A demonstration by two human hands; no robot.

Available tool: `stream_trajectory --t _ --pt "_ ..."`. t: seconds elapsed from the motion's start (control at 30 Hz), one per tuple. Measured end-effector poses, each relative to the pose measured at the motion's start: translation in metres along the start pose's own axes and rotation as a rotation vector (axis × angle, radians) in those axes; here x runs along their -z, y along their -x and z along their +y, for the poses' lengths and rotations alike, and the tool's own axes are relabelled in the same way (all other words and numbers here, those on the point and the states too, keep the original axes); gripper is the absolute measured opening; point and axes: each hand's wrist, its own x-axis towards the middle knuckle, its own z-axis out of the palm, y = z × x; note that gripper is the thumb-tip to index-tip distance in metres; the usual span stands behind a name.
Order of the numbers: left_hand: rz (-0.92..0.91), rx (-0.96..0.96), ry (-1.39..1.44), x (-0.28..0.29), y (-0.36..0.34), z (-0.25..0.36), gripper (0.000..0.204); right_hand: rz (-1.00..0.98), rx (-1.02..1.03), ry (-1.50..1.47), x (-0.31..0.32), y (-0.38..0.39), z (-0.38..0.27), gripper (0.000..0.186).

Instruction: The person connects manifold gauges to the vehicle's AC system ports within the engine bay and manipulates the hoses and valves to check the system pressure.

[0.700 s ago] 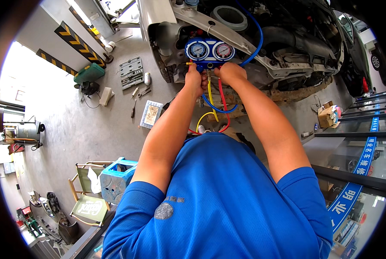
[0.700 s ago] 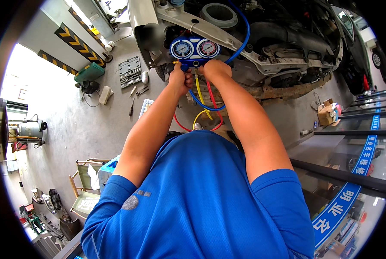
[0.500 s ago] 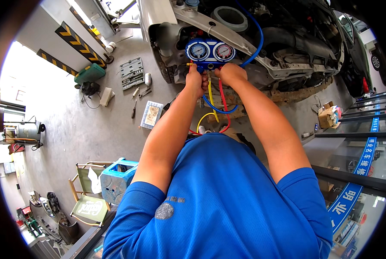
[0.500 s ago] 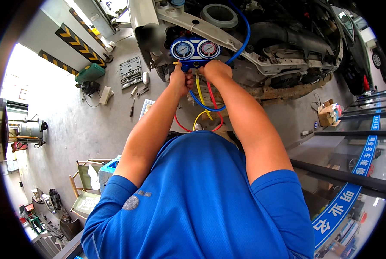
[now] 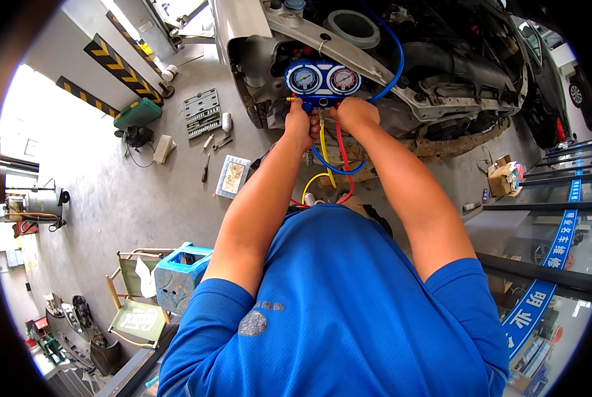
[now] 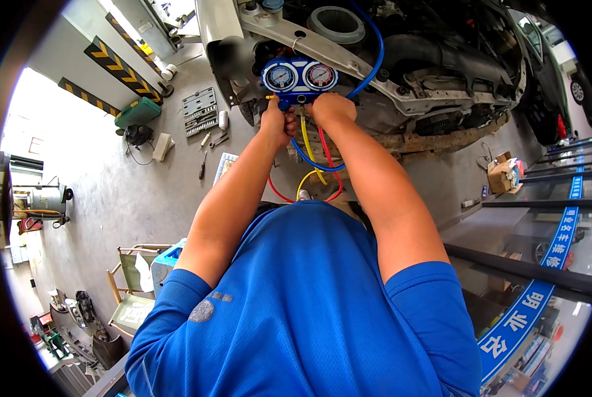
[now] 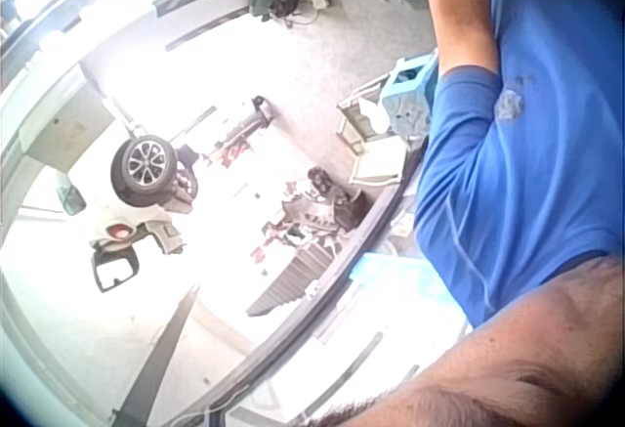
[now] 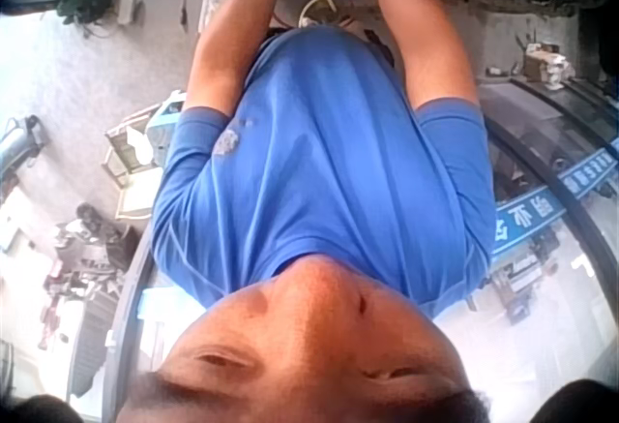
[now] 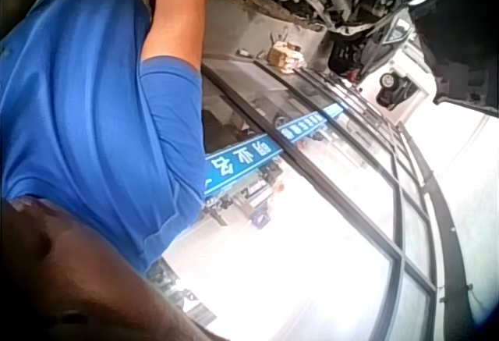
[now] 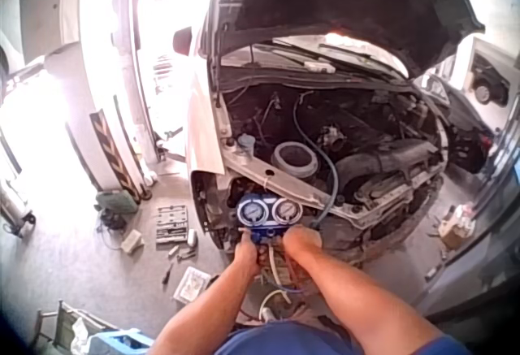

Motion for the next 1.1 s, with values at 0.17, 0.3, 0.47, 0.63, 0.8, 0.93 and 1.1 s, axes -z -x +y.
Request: stream_trajectory --t 0.17,0.3,0.47,0.63,0.8,0.93,1.1 --pt "0.013 -0.012 -0.013 -0.003 0.003 0.0 0.044 -0.004 -0.049 0.006 -0.005 -0.008 0.002 0.04" --pt "0.01 -0.013 -0.009 -0.002 0.004 0.0 0.044 0.011 -0.011 0.055 -0.004 -0.006 0.0 0.041" --pt "0.031 -0.007 -0.013 -0.003 0.004 0.0 0.044 0.025 0.032 0.11 -0.003 -0.005 0.001 0.041" --pt "0.021 -0.011 -0.017 -0.004 0.004 0.0 0.044 0.034 0.038 0.085 -0.005 -0.006 0.003 0.044" --pt "0.024 -0.013 -0.018 -0.003 0.004 0.0 0.046 0.08 0.006 0.003 0.001 0.007 0.0 0.049" --pt "0.012 -0.016 -0.019 -0.001 0.0 -0.001 0.049 0.097 -0.019 -0.027 0.001 0.01 0.0 0.05" --pt "0.132 -0.2 -0.185 -0.001 0.0 -0.005 0.048 0.13 0.055 0.022 0.001 0.011 0.002 0.043"
